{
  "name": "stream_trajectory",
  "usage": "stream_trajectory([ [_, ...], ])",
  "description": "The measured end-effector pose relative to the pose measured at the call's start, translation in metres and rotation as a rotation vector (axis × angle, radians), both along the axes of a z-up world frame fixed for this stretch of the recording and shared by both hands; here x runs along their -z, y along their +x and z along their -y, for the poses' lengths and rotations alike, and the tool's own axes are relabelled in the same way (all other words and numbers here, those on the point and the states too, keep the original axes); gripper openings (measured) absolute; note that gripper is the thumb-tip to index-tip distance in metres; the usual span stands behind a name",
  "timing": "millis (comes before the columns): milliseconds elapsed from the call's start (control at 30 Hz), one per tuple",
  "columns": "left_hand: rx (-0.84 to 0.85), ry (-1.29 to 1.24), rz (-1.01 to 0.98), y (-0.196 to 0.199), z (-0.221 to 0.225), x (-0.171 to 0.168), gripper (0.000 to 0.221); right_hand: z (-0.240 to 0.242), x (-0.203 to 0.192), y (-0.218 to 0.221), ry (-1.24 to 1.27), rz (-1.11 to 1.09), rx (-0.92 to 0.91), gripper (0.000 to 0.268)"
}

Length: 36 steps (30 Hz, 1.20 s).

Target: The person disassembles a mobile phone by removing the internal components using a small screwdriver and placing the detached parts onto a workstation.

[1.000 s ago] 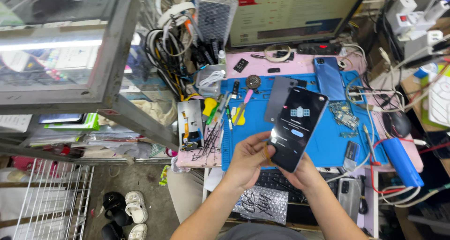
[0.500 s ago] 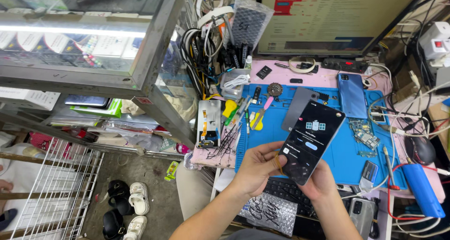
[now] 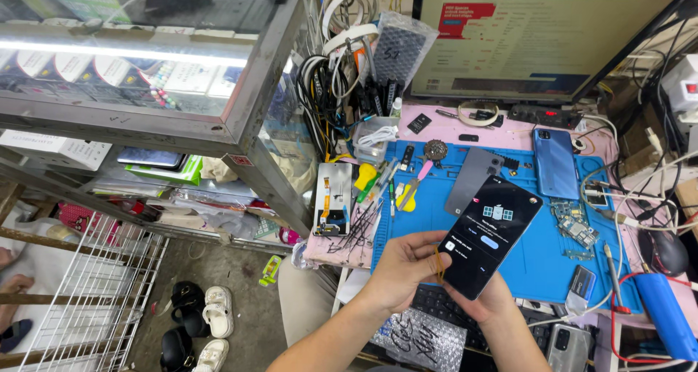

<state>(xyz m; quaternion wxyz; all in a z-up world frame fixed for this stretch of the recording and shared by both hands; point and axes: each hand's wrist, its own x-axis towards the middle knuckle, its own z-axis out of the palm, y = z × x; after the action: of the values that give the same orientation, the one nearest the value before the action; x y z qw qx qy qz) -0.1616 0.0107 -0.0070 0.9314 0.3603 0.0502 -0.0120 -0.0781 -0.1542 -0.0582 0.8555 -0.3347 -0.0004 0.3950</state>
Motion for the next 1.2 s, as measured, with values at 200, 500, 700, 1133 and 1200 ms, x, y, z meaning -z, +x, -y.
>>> stream_trajectory([
  [200,-0.043,0.023,-0.022,0.008,-0.003,0.002,0.045,0.017,0.035,0.022,0.161,-0.178,0.149,0.028],
  [500,0.026,0.22,0.027,0.015,-0.007,0.002,0.05,0.059,-0.015,0.023,0.044,0.372,0.007,0.059],
  [700,0.093,0.162,0.058,0.017,-0.012,-0.015,0.053,0.037,-0.03,0.011,-0.302,0.378,0.083,0.043],
  [1133,0.221,0.243,0.033,0.028,-0.018,-0.004,0.05,0.029,-0.035,0.009,-0.289,0.478,0.019,0.038],
  [1200,0.199,0.277,0.038,0.031,-0.02,-0.001,0.051,0.033,-0.03,0.016,-0.339,0.452,0.011,0.038],
])
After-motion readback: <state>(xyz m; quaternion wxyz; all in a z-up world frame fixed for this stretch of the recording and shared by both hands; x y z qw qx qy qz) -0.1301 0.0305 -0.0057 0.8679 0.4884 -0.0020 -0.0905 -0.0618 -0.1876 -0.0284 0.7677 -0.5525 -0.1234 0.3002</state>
